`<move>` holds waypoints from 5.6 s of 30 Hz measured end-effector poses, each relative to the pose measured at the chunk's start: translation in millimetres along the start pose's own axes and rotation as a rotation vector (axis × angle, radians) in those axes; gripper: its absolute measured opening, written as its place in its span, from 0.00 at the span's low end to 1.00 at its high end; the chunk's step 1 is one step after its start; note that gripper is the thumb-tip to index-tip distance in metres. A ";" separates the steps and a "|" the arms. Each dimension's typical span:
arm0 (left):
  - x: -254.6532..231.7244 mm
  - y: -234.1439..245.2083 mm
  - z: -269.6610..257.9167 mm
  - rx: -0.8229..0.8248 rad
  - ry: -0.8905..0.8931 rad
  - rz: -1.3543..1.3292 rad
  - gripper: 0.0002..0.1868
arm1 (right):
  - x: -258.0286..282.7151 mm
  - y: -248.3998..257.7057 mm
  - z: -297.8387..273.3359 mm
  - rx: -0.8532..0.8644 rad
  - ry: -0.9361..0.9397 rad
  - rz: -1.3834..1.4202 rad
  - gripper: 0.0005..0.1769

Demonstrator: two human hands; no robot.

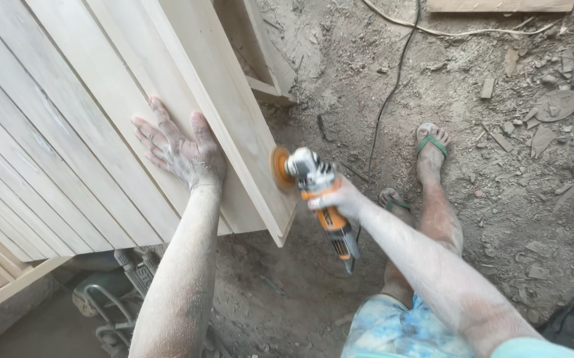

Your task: The person uses an electric sander to smooth the surface of a wooden slatted panel. They move the sander along the planks and edges, holding the panel steady with the other hand.

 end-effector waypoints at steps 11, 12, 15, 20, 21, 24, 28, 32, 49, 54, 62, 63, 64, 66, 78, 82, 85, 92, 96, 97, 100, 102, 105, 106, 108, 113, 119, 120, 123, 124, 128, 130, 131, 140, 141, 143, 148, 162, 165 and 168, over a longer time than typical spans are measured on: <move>-2.4 -2.4 5.2 0.002 -0.014 0.009 0.44 | 100.7 0.7 63.4 0.012 0.032 -0.153 0.31; -1.3 -2.2 4.5 -0.001 -0.011 0.017 0.43 | 95.2 -1.4 57.9 0.020 0.049 -0.185 0.32; -2.2 -3.0 4.2 0.002 0.002 0.007 0.42 | 64.4 -5.6 30.7 -0.001 0.027 -0.203 0.34; -5.2 -0.8 0.8 -0.004 0.001 -0.012 0.42 | -2.0 -9.1 -18.9 0.009 -0.063 -0.098 0.29; -8.0 -0.4 2.5 -0.013 -0.003 -0.021 0.42 | -9.6 -7.9 -24.7 0.016 -0.041 -0.108 0.29; -9.0 2.1 0.4 -0.020 0.000 -0.011 0.42 | -26.5 -2.2 -31.9 0.012 -0.040 -0.075 0.25; -10.8 1.2 3.5 -0.020 -0.005 -0.034 0.43 | -10.9 11.4 -6.2 0.017 0.010 -0.159 0.27; -4.8 0.3 -0.6 -0.015 -0.017 -0.024 0.42 | 27.5 16.2 31.5 -0.013 -0.022 -0.186 0.29; -7.8 2.6 8.3 0.057 0.005 0.011 0.44 | 21.5 0.0 6.7 0.052 -0.006 -0.127 0.35; -48.8 28.7 90.0 0.057 0.037 -0.081 0.47 | -14.8 -9.8 -34.1 0.085 0.025 -0.193 0.29; -59.5 36.2 198.1 -0.042 -0.033 0.007 0.48 | 38.2 -24.9 -20.1 0.172 0.164 -0.328 0.32; -51.6 35.5 195.6 -0.036 -0.037 -0.012 0.48 | 45.4 -28.2 -12.4 0.176 0.150 -0.286 0.33; -45.4 35.7 192.2 -0.029 -0.039 -0.031 0.48 | 57.1 -27.6 0.9 0.188 0.184 -0.332 0.30; -41.5 34.0 182.7 -0.029 -0.059 -0.012 0.45 | 75.8 -26.2 18.8 0.199 0.216 -0.356 0.26; -52.5 37.5 187.4 0.009 -0.048 0.006 0.44 | 131.1 -19.4 51.6 0.121 0.153 -0.153 0.34; -53.6 37.8 185.3 -0.005 -0.030 0.007 0.45 | 101.1 -23.3 27.4 0.145 0.096 -0.141 0.29; -52.3 36.5 186.2 -0.004 -0.040 0.012 0.42 | 101.9 -11.6 41.2 0.065 0.068 -0.197 0.29; -62.5 40.6 182.0 0.010 -0.027 -0.027 0.44 | 111.0 -20.7 47.3 0.121 0.101 -0.206 0.28; -70.6 48.3 171.7 0.010 -0.005 -0.015 0.45 | 81.9 -33.3 7.2 0.145 0.089 -0.255 0.27; -73.4 49.9 172.3 0.004 -0.009 -0.010 0.45 | 72.9 -31.9 0.6 0.128 0.057 -0.263 0.27; -77.4 51.7 168.8 0.020 0.009 -0.034 0.45 | 49.0 -28.4 -21.2 0.101 -0.020 -0.208 0.27; -80.1 50.6 169.4 0.020 0.003 -0.043 0.46 | 41.5 -28.4 -28.4 0.141 0.036 -0.125 0.32; -81.3 52.4 169.8 0.007 0.009 -0.028 0.46 | 44.6 -27.6 -24.3 0.167 0.044 -0.162 0.35; -81.1 52.3 169.0 0.008 0.012 -0.017 0.47 | 46.9 -28.1 -18.9 0.164 0.032 -0.197 0.35; -82.2 52.7 167.5 0.012 0.026 -0.029 0.47 | 63.3 -23.6 -0.1 0.189 0.082 -0.198 0.34; -86.5 57.0 162.6 0.028 0.025 -0.061 0.47 | 127.4 -16.6 57.2 0.202 0.203 -0.306 0.30; -85.5 56.3 165.8 0.040 0.052 -0.037 0.47 | 200.0 -10.2 115.0 0.112 0.150 -0.227 0.34; -83.5 56.6 163.9 0.041 0.060 -0.041 0.46 | 206.7 -7.9 122.4 0.088 0.126 -0.271 0.30; -87.4 56.9 167.5 0.041 0.069 -0.028 0.47 | 222.5 -0.7 137.5 0.079 0.147 -0.368 0.29; -90.9 57.0 170.9 0.039 0.071 -0.017 0.47 | 225.4 2.1 140.0 0.089 0.169 -0.392 0.30; -81.0 53.4 163.6 0.037 0.063 -0.047 0.48 | 169.6 -2.4 110.3 0.093 0.128 -0.113 0.34; -81.2 52.6 166.7 0.003 0.043 -0.046 0.47 | 139.3 -7.9 91.1 0.173 0.202 0.020 0.43; -80.0 52.9 167.4 0.004 0.033 -0.054 0.47 | 121.1 -7.5 75.1 0.187 0.182 -0.059 0.37; -88.5 58.2 158.4 0.019 0.031 -0.090 0.46 | -0.8 -15.6 -34.0 0.057 0.025 -0.075 0.38; -91.2 59.6 161.0 0.017 0.033 -0.072 0.46 | 0.9 -12.7 -31.3 0.039 0.036 -0.080 0.42; -91.0 61.1 159.7 0.019 0.048 -0.052 0.46 | 2.8 -8.2 -20.1 0.063 0.029 -0.008 0.33; -99.7 64.0 165.9 0.014 0.035 -0.105 0.48 | 36.5 23.6 44.8 0.070 0.089 -0.064 0.29; -90.5 56.0 172.1 0.062 0.016 -0.067 0.50 | 252.3 26.0 190.1 0.132 0.194 -0.222 0.36; -80.0 53.5 161.8 0.095 0.039 -0.072 0.52 | 292.9 25.0 217.3 0.111 0.149 -0.298 0.31; -84.3 54.0 163.2 0.081 0.042 -0.075 0.53 | 320.4 23.5 232.7 0.044 0.075 -0.236 0.34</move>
Point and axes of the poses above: each hand's wrist, its own z-axis towards the middle knuckle, its own y-axis out of the back of the hand, x = y × z, the point moved 3 cm from there along z, towards the middle knuckle, and after that the axes turned 9 degrees about x, right-handed, at the moved point
